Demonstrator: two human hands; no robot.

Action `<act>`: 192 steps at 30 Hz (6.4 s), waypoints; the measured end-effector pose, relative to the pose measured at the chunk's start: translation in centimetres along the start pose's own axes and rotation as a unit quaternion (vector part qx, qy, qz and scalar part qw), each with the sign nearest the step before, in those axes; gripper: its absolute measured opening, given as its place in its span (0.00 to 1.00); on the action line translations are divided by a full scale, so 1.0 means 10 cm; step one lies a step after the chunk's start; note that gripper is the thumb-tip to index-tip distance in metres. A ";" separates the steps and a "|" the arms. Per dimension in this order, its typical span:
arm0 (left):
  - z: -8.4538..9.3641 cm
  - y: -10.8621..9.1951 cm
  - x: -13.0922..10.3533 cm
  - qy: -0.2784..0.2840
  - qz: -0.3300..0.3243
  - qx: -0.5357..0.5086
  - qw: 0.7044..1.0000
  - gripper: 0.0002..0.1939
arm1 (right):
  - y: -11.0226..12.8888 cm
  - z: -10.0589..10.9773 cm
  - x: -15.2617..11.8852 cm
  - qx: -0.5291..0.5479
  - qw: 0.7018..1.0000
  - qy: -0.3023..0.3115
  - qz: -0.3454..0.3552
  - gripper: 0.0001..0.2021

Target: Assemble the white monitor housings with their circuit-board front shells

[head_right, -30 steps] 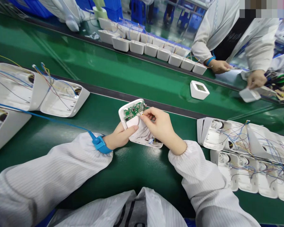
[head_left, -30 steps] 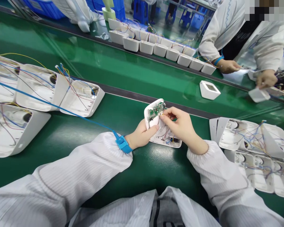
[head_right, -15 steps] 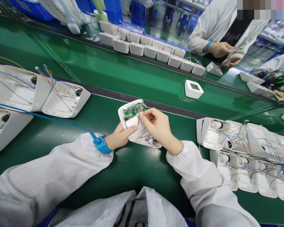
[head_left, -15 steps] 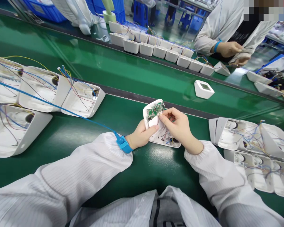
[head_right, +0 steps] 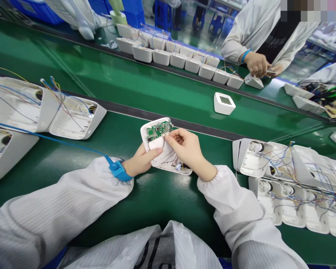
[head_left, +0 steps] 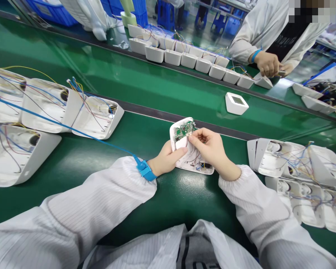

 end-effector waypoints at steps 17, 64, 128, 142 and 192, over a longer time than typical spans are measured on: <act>-0.01 0.01 0.01 0.010 -0.014 -0.021 1.000 0.23 | 0.05 0.01 -0.04 -0.072 0.995 -0.043 0.045 0.06; -0.10 -0.10 -0.05 -0.009 -0.066 0.068 0.995 0.27 | 0.23 0.01 -0.16 -0.176 0.973 -0.092 0.121 0.06; 0.15 -0.16 0.19 0.043 -0.150 0.357 0.921 0.47 | 0.42 0.25 -0.05 -0.389 0.871 -0.025 0.299 0.09; 0.08 -0.14 0.10 0.160 -0.214 0.130 0.955 0.40 | 0.15 -0.08 -0.05 -0.576 0.789 0.215 0.013 0.07; 0.16 -0.12 0.10 0.094 -0.220 0.108 0.965 0.41 | -0.01 -0.07 -0.01 -0.327 0.930 0.080 0.146 0.13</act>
Point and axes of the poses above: each hand's wrist, its own x-axis towards the middle knuckle, its own z-axis out of the back of the hand, y = z × x, the point moved 4 cm from there along x, towards the middle knuckle, and after that the axes turned 7 degrees about y, right-handed, at the moved point
